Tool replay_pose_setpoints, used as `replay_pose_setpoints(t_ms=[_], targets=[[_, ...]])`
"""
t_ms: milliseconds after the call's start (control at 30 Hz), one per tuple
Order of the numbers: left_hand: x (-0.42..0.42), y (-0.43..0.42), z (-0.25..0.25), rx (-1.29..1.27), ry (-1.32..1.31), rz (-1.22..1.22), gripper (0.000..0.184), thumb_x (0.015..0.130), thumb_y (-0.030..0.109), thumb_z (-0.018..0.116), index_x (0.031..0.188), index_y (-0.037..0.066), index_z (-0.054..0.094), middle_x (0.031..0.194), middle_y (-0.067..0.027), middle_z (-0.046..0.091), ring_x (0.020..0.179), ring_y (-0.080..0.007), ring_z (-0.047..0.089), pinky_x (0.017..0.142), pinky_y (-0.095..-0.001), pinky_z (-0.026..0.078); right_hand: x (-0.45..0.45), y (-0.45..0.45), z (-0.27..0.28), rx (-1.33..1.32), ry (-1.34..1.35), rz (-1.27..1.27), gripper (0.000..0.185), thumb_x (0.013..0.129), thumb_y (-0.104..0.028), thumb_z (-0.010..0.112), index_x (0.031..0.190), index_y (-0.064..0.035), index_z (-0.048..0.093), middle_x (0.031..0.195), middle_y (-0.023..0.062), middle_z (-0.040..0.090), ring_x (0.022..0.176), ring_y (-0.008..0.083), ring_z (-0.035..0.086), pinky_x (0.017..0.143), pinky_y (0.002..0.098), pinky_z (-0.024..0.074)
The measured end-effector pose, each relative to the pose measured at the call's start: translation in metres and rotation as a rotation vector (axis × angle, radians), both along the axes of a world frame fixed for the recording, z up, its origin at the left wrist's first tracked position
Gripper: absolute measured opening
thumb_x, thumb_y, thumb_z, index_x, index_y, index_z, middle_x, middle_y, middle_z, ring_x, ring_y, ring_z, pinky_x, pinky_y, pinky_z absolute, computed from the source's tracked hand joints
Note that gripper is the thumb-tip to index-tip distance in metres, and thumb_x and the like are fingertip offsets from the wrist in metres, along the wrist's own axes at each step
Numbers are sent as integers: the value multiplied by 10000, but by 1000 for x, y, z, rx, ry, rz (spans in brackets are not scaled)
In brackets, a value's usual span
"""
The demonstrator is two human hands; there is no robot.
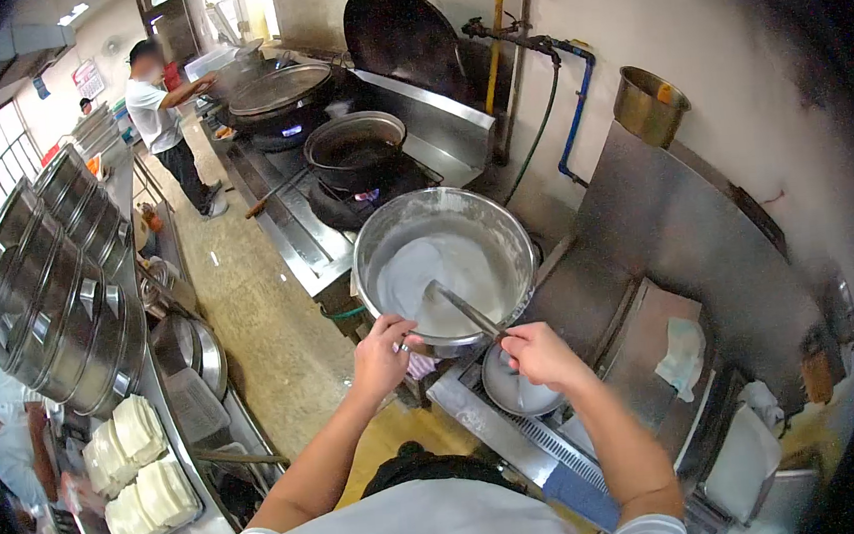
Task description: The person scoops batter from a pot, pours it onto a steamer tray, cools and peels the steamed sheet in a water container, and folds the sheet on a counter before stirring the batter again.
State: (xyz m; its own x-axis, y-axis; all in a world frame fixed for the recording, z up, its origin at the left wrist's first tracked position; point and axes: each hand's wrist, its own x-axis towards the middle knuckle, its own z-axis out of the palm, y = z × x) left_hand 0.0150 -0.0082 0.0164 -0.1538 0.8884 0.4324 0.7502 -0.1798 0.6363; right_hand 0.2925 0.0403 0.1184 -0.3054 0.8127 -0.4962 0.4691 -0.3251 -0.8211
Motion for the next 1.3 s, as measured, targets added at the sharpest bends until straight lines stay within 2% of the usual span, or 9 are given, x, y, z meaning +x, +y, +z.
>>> replay_pose_setpoints(t_ms=[200,333,367,500,700,833,1033,1133,1300], targets=[[1,0,0,-19,-13,9,240,905,287,766,1080,123,766,1130,-48,691,926,-318,712,758,-430,572,25,-35,-33,314,-12,-10,268,1016,-179,577,1171,2,698,710,-12,600,607,100,525,564,301,424],[3,1,-2,-34,-16,14,251,914,313,758,1088,132,766,1159,-59,688,955,-324,707,790,-429,567,31,-60,-58,636,-139,-66,378,996,-158,630,1321,35,639,806,63,704,683,121,626,631,311,502],[3,1,-2,-29,-17,13,251,914,312,758,1090,133,766,1154,-55,688,947,-322,709,782,-429,569,29,-67,-52,616,-175,-75,391,973,-157,660,1312,36,639,862,149,740,756,222,705,713,359,544],[1,3,-1,-22,-19,12,254,920,315,755,1096,132,765,1151,-47,688,926,-320,712,764,-433,573,25,-81,-53,813,-254,-91,399,941,-139,670,1303,26,640,971,239,735,856,414,718,771,433,558],[-1,2,2,-51,-48,-8,228,915,244,753,1113,132,754,1170,-65,682,953,-325,704,798,-434,569,22,-68,-48,979,-446,-46,416,932,-152,670,1316,-6,608,1059,232,705,957,453,688,799,541,548],[-2,0,4,-35,-48,-16,235,907,229,756,1115,119,747,1177,-67,676,975,-328,699,815,-438,568,7,-44,-24,977,-695,26,346,935,-212,683,1221,-23,639,1030,224,704,900,448,704,778,547,562],[-5,0,0,-30,-53,-22,226,890,181,753,1108,119,746,1179,-63,676,989,-323,701,823,-439,572,-14,-3,-14,957,-927,320,266,886,-103,644,1122,20,649,1003,218,719,868,409,736,759,505,597],[-5,2,-7,49,-20,-17,292,921,358,744,1088,118,754,1145,-39,687,908,-316,720,734,-441,579,-23,5,-1,995,-975,526,218,843,-69,631,1028,28,695,953,195,736,857,387,751,762,481,610],[-5,2,-8,17,-22,-1,286,919,354,747,1090,124,754,1150,-40,687,906,-320,723,733,-441,582,-35,-5,63,924,-1085,863,136,808,-88,655,872,-31,760,895,194,755,856,355,760,774,453,611]])
